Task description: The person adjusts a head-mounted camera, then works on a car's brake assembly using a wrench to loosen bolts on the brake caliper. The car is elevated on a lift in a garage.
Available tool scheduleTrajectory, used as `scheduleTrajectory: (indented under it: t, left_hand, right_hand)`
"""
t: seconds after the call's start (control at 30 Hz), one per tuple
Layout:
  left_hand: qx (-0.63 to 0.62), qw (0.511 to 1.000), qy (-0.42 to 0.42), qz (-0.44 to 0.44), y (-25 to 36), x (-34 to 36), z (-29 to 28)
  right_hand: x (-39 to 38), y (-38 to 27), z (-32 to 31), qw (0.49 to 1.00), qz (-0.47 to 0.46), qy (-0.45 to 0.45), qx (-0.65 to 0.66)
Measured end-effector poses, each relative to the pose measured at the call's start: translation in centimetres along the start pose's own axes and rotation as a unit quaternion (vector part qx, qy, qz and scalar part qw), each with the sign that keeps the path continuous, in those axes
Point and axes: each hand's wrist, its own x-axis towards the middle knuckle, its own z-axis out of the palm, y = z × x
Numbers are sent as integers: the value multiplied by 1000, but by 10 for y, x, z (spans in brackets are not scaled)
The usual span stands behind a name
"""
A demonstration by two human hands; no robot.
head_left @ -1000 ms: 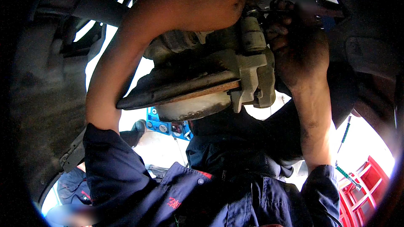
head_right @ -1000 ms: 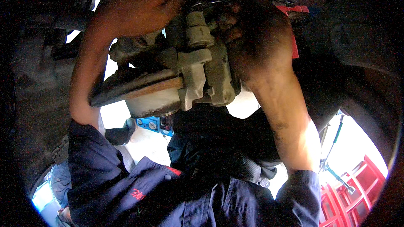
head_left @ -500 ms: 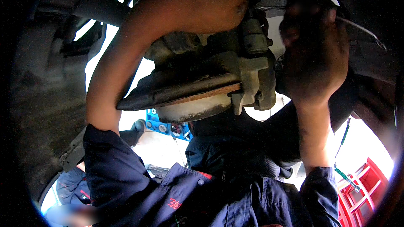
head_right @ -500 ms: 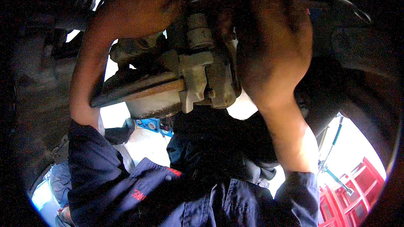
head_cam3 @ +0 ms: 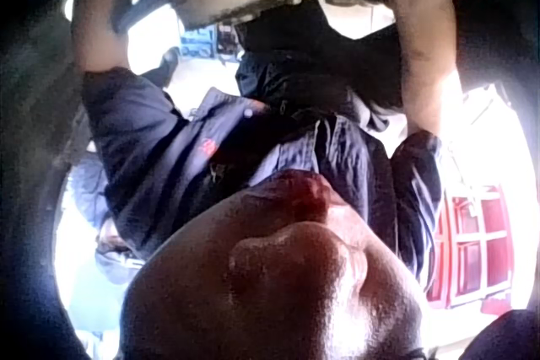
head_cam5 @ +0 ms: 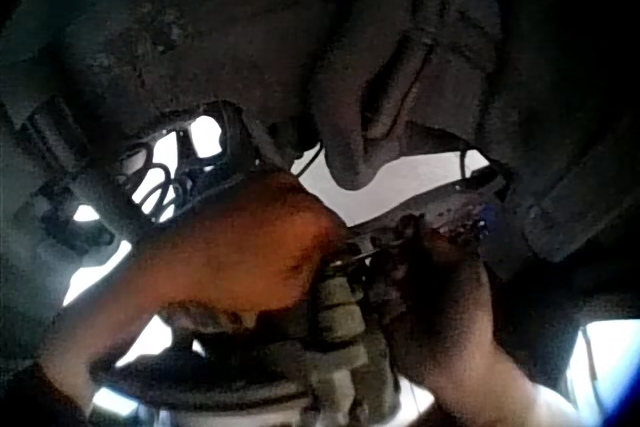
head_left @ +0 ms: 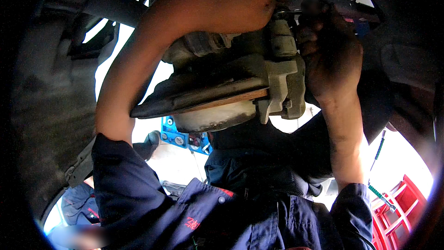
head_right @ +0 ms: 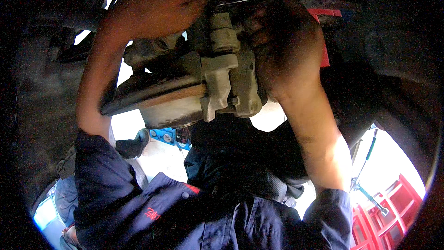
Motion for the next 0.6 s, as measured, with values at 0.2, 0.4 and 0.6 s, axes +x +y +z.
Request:
scheduleTrajectory:
  t: [0.2, 0.4, 0.6]
  left_hand:
    - [43, 997, 51, 38, -2, -13, 5]
    - [15, 999, -25, -26, 7, -3, -5]
    - [-11, 1000, 17, 17, -7, -1, 7]
  right_hand:
    - [-10, -3, 12, 828, -273, -170, -460]
    - [-1, -2, -2, 962, -199, -105, -153]
    - [-5, -2, -2, 999, 17, -15, 47]
